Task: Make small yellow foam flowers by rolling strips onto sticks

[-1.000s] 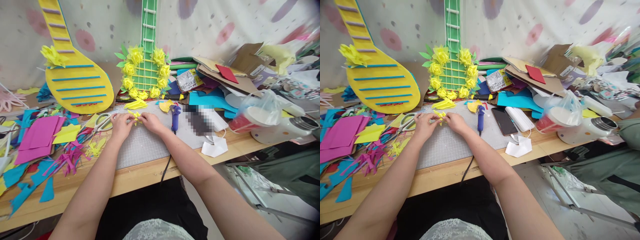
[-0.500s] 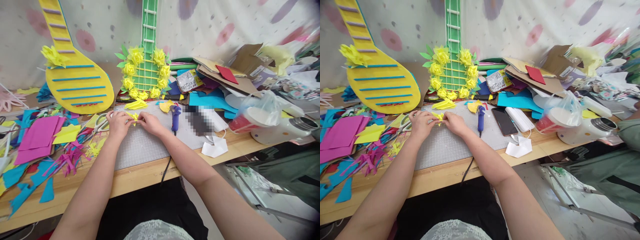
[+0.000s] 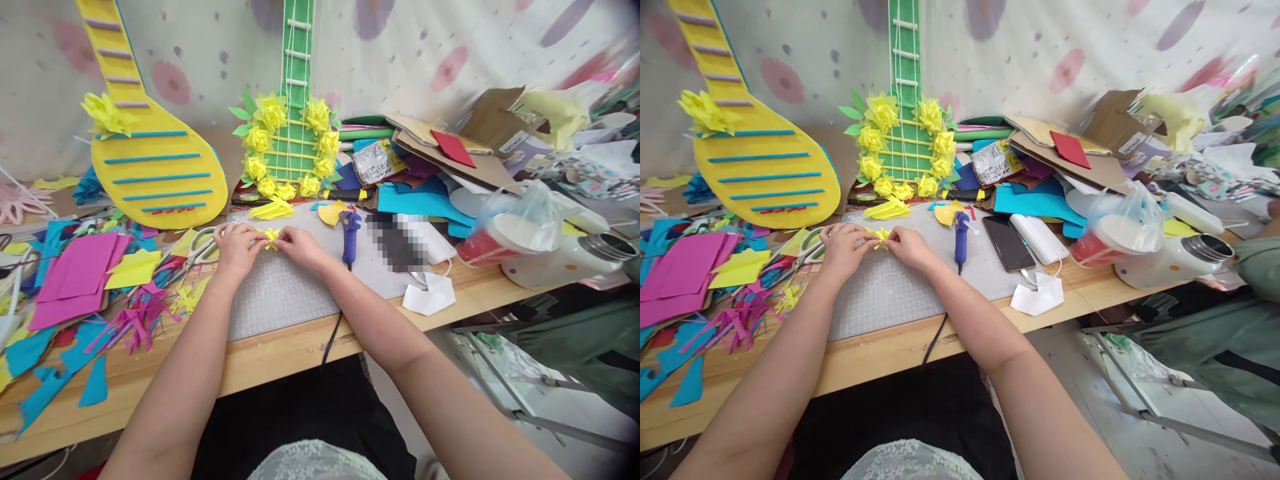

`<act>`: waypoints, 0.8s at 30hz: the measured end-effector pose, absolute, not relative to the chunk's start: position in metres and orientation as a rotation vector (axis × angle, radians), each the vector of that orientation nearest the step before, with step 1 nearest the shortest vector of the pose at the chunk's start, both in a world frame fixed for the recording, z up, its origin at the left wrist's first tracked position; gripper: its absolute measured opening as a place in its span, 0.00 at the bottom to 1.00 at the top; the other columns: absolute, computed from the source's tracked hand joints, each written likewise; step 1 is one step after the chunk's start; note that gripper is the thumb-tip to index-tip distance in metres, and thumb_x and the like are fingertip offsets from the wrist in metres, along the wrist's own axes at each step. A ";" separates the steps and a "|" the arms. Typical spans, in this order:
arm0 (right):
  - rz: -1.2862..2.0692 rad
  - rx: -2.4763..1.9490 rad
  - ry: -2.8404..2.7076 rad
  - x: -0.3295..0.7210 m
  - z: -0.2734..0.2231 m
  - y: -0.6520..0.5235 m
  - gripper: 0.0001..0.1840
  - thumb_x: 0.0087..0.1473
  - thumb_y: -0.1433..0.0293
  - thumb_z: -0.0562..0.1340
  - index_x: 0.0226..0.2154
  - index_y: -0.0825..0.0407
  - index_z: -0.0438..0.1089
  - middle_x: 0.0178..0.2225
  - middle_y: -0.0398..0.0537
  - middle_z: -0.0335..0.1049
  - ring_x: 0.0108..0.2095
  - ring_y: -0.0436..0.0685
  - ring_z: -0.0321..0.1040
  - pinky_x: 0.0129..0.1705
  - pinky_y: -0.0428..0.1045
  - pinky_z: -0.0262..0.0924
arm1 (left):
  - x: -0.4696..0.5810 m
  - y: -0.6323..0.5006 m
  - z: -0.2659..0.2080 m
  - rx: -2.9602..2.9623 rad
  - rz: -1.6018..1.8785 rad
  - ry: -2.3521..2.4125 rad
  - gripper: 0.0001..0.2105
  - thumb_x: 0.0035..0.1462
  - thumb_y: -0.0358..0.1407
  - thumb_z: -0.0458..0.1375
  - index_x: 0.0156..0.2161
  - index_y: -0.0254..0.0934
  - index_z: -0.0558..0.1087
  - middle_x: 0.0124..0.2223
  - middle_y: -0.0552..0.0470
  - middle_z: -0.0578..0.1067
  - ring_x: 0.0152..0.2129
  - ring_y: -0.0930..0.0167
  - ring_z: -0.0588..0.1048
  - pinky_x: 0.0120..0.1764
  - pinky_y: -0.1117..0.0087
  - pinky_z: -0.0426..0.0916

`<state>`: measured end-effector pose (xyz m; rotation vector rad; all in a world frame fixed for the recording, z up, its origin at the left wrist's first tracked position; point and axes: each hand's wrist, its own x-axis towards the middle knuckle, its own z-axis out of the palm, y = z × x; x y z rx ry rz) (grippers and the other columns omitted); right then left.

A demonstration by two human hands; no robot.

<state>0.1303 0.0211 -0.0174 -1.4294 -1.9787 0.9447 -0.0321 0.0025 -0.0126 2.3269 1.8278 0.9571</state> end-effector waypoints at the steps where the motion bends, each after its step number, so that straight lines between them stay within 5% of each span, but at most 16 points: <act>1: 0.955 -1.433 -1.953 0.130 -0.018 0.022 0.09 0.51 0.64 0.58 0.28 0.54 0.65 0.26 0.41 0.67 0.26 0.47 0.59 0.29 0.44 0.50 | -0.031 0.002 -0.013 2.298 1.013 1.850 0.09 0.55 0.41 0.52 0.32 0.45 0.75 0.38 0.51 0.75 0.41 0.64 0.68 0.49 0.55 0.50; 5: 0.961 -1.473 -1.836 0.129 -0.020 0.026 0.08 0.52 0.66 0.56 0.28 0.54 0.64 0.26 0.41 0.66 0.26 0.47 0.59 0.29 0.43 0.50 | -0.025 -0.004 -0.012 2.264 1.232 1.900 0.09 0.55 0.38 0.51 0.39 0.41 0.71 0.41 0.49 0.75 0.41 0.65 0.69 0.50 0.59 0.51; 19: 0.902 -1.617 -1.735 0.122 -0.012 0.015 0.08 0.54 0.66 0.54 0.28 0.52 0.63 0.22 0.41 0.68 0.20 0.47 0.62 0.30 0.45 0.57 | -0.010 0.000 -0.025 2.204 1.173 1.900 0.07 0.49 0.32 0.56 0.36 0.40 0.67 0.29 0.55 0.74 0.30 0.68 0.71 0.47 0.62 0.56; 24: 0.930 -1.561 -1.748 0.121 -0.010 0.011 0.07 0.55 0.67 0.54 0.28 0.52 0.60 0.21 0.40 0.68 0.18 0.47 0.65 0.29 0.45 0.59 | -0.011 0.000 -0.024 2.246 1.154 1.938 0.04 0.50 0.36 0.57 0.33 0.40 0.69 0.33 0.52 0.74 0.35 0.65 0.71 0.43 0.63 0.58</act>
